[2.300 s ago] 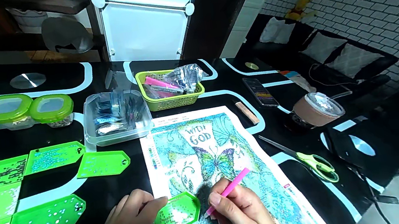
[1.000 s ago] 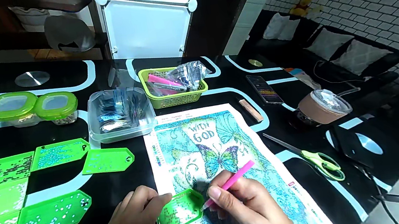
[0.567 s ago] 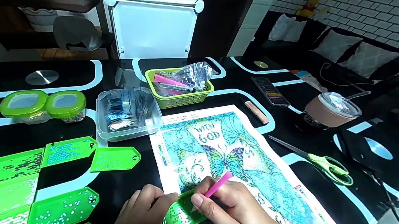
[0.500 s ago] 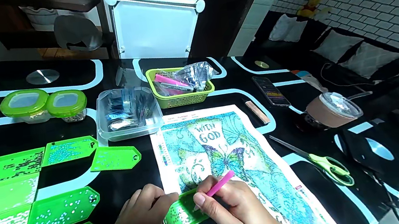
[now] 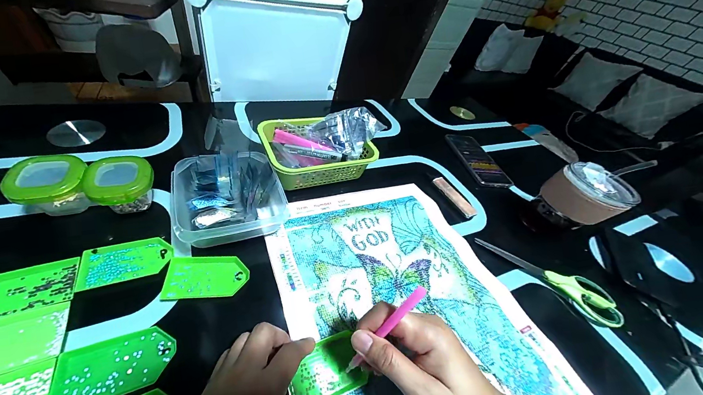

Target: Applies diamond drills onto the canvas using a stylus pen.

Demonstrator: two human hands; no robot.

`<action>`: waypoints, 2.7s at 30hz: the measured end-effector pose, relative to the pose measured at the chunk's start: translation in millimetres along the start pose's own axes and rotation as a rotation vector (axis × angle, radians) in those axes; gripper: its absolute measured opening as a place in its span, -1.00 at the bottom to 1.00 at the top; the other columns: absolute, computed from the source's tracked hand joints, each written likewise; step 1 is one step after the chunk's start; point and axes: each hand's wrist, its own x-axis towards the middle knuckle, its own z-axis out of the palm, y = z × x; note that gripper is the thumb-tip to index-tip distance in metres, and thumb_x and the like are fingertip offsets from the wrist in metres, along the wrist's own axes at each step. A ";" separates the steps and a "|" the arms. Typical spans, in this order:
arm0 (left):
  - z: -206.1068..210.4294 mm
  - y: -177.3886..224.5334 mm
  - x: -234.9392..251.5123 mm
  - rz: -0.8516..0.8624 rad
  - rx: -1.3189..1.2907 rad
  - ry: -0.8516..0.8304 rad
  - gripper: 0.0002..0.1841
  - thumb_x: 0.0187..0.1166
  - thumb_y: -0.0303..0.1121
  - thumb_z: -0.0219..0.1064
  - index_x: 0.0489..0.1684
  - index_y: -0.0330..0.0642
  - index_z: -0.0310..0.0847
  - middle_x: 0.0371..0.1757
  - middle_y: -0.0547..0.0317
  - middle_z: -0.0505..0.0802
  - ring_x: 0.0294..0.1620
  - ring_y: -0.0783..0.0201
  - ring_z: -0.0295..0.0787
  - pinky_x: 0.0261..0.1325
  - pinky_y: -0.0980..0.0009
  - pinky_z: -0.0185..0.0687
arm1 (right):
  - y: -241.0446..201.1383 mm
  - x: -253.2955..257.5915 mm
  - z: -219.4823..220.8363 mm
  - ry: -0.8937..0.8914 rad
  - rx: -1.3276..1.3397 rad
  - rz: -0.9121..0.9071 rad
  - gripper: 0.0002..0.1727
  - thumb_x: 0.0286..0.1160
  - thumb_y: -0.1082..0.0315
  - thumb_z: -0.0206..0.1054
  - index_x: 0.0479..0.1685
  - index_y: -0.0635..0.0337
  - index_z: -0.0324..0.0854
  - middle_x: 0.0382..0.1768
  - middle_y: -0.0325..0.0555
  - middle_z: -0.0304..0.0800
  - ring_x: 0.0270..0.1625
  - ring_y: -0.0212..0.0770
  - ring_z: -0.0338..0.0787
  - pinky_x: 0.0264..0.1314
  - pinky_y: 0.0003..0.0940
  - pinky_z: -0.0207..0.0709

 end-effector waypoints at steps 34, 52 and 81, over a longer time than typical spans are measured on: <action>-2.5 0.0 0.0 -0.013 -0.037 -0.022 -0.50 0.33 -0.18 0.56 0.26 -0.19 0.79 0.03 -0.17 0.80 0.04 -0.19 0.75 0.03 -0.09 0.65 | -13.0 -38.2 -7.1 0.118 0.280 0.260 -0.83 0.80 0.35 0.14 -0.14 0.15 0.62 -0.38 -0.40 0.76 -0.39 -0.60 0.71 -0.36 -0.65 0.60; -3.9 -0.9 3.2 -0.055 -0.010 -0.015 -0.49 0.38 -0.17 0.54 0.29 -0.23 0.77 0.06 -0.23 0.78 0.03 -0.17 0.73 0.00 0.03 0.68 | 1.4 -22.3 -15.1 0.193 0.371 0.288 -0.82 0.78 0.33 0.15 -0.16 0.10 0.64 -0.39 -0.41 0.78 -0.41 -0.58 0.72 -0.40 -0.67 0.60; -6.7 -1.1 2.4 -0.054 -0.008 -0.048 -0.49 0.45 -0.14 0.51 0.32 -0.23 0.74 0.08 -0.26 0.77 0.07 -0.21 0.71 0.04 0.00 0.66 | 4.9 -37.0 -26.4 0.234 0.398 0.292 -0.82 0.80 0.30 0.16 -0.14 0.08 0.65 -0.37 -0.39 0.80 -0.40 -0.59 0.74 -0.38 -0.69 0.61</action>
